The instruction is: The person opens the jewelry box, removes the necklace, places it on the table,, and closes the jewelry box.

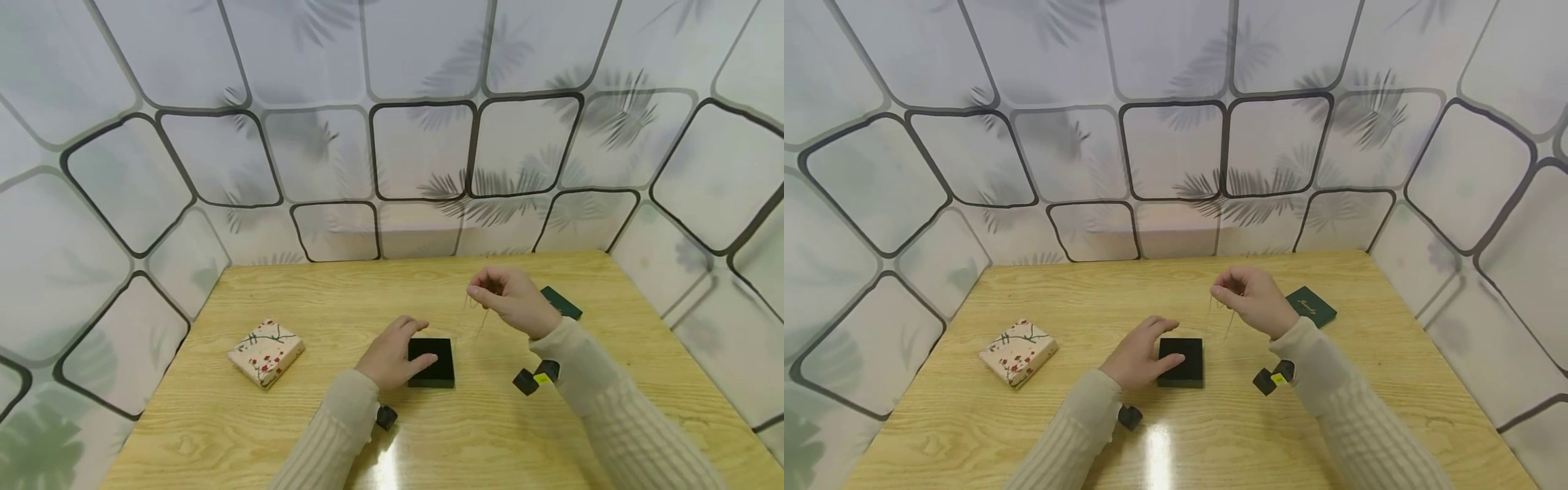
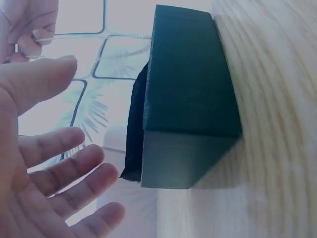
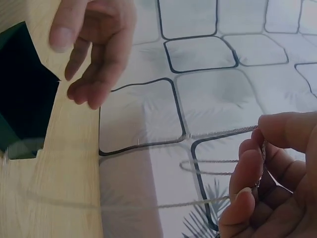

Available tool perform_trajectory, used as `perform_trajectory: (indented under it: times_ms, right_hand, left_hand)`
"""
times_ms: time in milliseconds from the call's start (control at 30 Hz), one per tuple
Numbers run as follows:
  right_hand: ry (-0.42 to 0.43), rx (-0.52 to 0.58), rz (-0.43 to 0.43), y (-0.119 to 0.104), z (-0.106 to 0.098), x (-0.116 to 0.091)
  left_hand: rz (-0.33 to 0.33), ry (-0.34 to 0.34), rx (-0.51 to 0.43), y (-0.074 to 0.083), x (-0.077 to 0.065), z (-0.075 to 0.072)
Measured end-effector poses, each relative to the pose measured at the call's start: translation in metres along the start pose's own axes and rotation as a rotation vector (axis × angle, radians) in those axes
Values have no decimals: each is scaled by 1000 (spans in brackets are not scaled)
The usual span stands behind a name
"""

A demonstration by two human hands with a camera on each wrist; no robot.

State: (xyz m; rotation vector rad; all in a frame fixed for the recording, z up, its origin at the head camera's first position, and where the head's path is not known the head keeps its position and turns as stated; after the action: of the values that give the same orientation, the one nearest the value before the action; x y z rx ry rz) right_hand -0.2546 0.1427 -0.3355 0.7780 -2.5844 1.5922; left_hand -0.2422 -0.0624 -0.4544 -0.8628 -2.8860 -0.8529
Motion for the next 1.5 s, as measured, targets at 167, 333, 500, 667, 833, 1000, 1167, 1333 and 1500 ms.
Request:
perform_trajectory:
  times_ms: [167,333,500,667,833,1000,1167,1333,1500]
  right_hand:
    - [0,-41,4,8,-1,2]
    - [24,-83,33,24,-6,2]
    - [39,-87,34,27,-9,1]
    - [30,-80,43,24,-12,0]
    - [40,-79,43,18,-18,-2]
    - [58,-78,31,0,-20,-6]
    - [65,-98,31,-17,-21,-9]
    - [57,-115,12,-20,-20,-10]
    - [31,-118,-5,-20,-21,-11]
  left_hand:
    - [-43,-103,50,-3,-2,6]
    - [-27,-166,124,-5,-4,9]
    - [-3,-158,135,-6,-5,9]
    - [-8,-166,129,-7,-6,10]
    - [-8,-166,121,-8,-5,9]
    - [-6,-169,125,-8,-4,9]
    - [-9,-172,128,-9,-4,10]
    - [-10,-170,128,-9,-5,10]
    - [-5,-168,129,-9,-5,10]
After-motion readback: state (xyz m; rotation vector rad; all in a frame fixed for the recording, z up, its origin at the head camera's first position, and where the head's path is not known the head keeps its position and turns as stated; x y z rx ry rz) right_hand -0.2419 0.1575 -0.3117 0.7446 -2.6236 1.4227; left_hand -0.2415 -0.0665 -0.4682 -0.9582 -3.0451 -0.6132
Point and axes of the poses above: each hand's wrist, its own x-axis towards the middle knuckle, its own z-axis out of the palm, y = z × x, the point moved 4 cm from there along x, towards the middle knuckle, and after that the axes turned 2 degrees about x, right-handed, at the moved point
